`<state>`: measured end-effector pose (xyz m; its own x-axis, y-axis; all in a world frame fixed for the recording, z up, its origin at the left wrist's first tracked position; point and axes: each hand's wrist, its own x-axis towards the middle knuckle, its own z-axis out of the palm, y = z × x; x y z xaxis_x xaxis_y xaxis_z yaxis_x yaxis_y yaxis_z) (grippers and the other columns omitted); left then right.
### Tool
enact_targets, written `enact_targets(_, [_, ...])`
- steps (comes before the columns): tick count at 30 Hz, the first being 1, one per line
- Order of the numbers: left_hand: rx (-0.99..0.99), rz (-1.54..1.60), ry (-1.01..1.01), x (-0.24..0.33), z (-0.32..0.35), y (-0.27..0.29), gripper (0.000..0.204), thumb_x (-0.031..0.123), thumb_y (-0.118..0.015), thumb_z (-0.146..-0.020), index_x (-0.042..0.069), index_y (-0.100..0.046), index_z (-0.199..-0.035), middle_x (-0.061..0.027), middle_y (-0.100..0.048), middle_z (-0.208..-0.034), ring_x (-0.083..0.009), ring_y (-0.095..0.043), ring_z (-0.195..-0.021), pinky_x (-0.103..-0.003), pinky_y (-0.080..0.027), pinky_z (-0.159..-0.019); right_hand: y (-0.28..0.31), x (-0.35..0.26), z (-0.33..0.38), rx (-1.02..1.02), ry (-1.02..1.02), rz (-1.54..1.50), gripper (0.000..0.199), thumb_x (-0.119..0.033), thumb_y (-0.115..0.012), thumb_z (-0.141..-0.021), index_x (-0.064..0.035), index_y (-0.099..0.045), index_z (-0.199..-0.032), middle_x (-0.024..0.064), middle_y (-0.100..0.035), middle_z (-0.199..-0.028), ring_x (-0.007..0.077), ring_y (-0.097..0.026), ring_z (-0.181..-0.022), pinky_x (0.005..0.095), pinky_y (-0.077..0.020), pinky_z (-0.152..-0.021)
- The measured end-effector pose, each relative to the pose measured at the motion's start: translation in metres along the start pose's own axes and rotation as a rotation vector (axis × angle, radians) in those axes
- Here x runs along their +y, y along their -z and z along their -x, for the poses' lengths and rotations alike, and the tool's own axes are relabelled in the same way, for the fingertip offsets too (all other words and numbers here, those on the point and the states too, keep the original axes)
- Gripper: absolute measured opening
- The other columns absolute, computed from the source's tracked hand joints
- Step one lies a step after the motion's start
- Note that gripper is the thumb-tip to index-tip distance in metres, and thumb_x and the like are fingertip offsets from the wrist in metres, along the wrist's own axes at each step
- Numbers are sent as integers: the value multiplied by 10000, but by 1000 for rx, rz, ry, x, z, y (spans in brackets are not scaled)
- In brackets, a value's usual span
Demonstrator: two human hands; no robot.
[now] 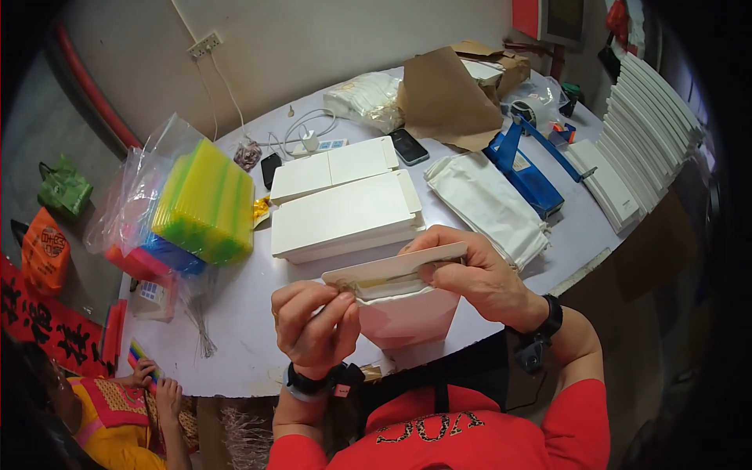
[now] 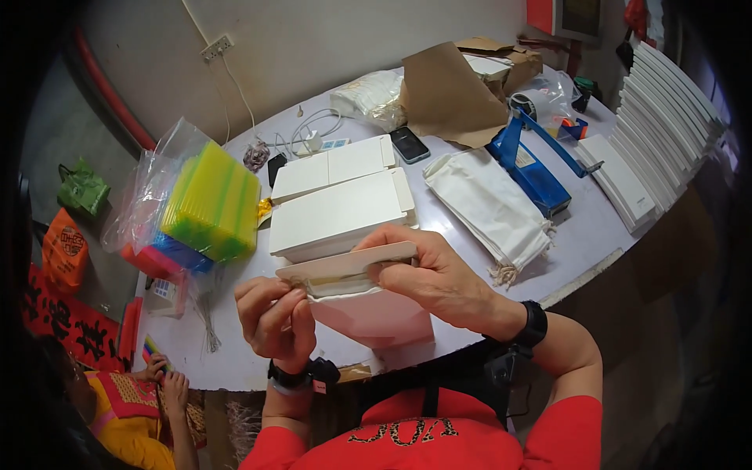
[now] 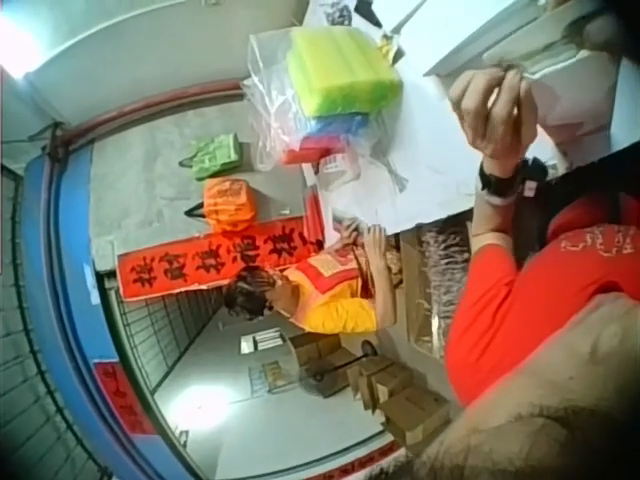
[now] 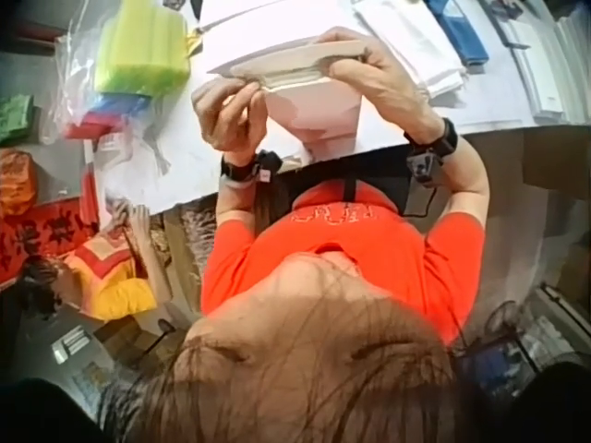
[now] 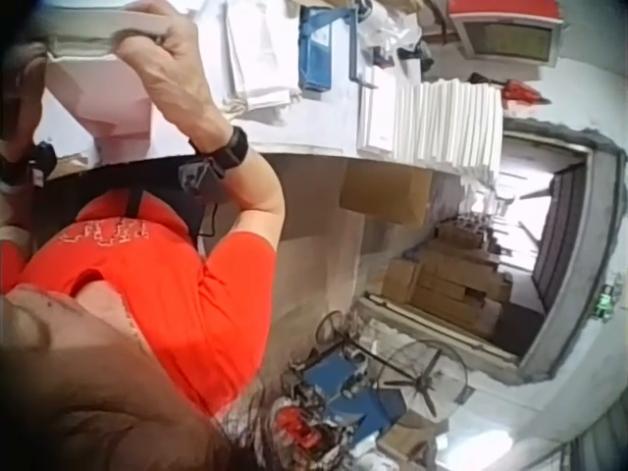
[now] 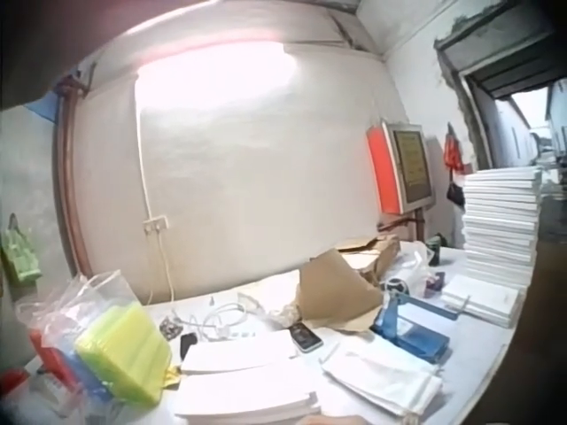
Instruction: The person folds a white cardboard box by hand, inserts a white cloth bag and a bundle of colorful straws into it, and then tucks the flaps to close the box before placing it on a stack.
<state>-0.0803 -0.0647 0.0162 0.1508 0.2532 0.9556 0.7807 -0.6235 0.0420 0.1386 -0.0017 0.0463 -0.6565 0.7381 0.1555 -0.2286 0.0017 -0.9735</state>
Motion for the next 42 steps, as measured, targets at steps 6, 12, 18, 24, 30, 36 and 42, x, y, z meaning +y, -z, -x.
enact_targets(6, [-117, 77, -73, -9, -13, 8, 254, 53, -781, -673, 90, -666, -897, -33, -602, -909, -225, -565, -778, -316, -480, -659, 1, 4, 1, 22, 20, 39, 273, -74, -566, -851, 29, -608, -1101, 65, -621, -1066, 95, -559, -963, 240, -433, -866])
enact_targets(12, [-55, 170, 40, -14, -8, -2, 266, 46, -787, -650, 103, -657, -875, -30, -616, -862, -226, -563, -774, -317, -475, -664, 2, 23, 9, 34, 201, -149, 356, -209, -540, -923, 58, -602, -1151, 131, -616, -1131, 189, -574, -1082, 314, -427, -966])
enact_targets(18, [-49, 316, 143, -12, -3, -16, 341, 8, -768, -677, 81, -609, -969, -63, -602, -911, -229, -573, -800, -333, -481, -695, 11, 28, 12, 94, 217, -103, 381, -226, -461, -975, 82, -606, -1146, 186, -616, -1159, 242, -586, -1089, 349, -442, -970])
enact_targets(24, [188, 607, 550, 6, 28, -28, 299, 78, -702, -803, 41, -532, -1046, -80, -528, -917, -229, -549, -846, -346, -457, -740, 19, 25, 0, -10, 363, 115, 348, -192, -453, -986, 73, -594, -1162, 169, -645, -1115, 219, -609, -1036, 319, -466, -918])
enact_targets(30, [223, 394, 396, -1, 4, -15, 341, -54, -723, -737, 52, -579, -1028, -78, -584, -839, -256, -594, -835, -343, -494, -728, 33, 20, -40, -59, 390, 311, 308, -182, -471, -999, 48, -590, -1166, 129, -668, -1089, 180, -629, -993, 282, -475, -867])
enact_targets(36, [39, 1, 154, -24, 1, -1, 291, -92, -713, -729, 55, -622, -964, -88, -601, -834, -274, -614, -815, -325, -499, -703, 21, 28, -45, -133, 671, 399, 208, -73, -542, -935, -1, -617, -1115, 149, -673, -1064, 218, -656, -944, 301, -506, -807])
enact_targets(42, [131, 227, 150, -39, 14, -10, 336, -127, -701, -731, 49, -588, -994, -105, -615, -864, -276, -625, -831, -328, -518, -700, 21, 26, -50, -89, 858, 694, 247, 39, -613, -842, -58, -619, -1069, 176, -676, -1036, 250, -680, -846, 306, -543, -691])
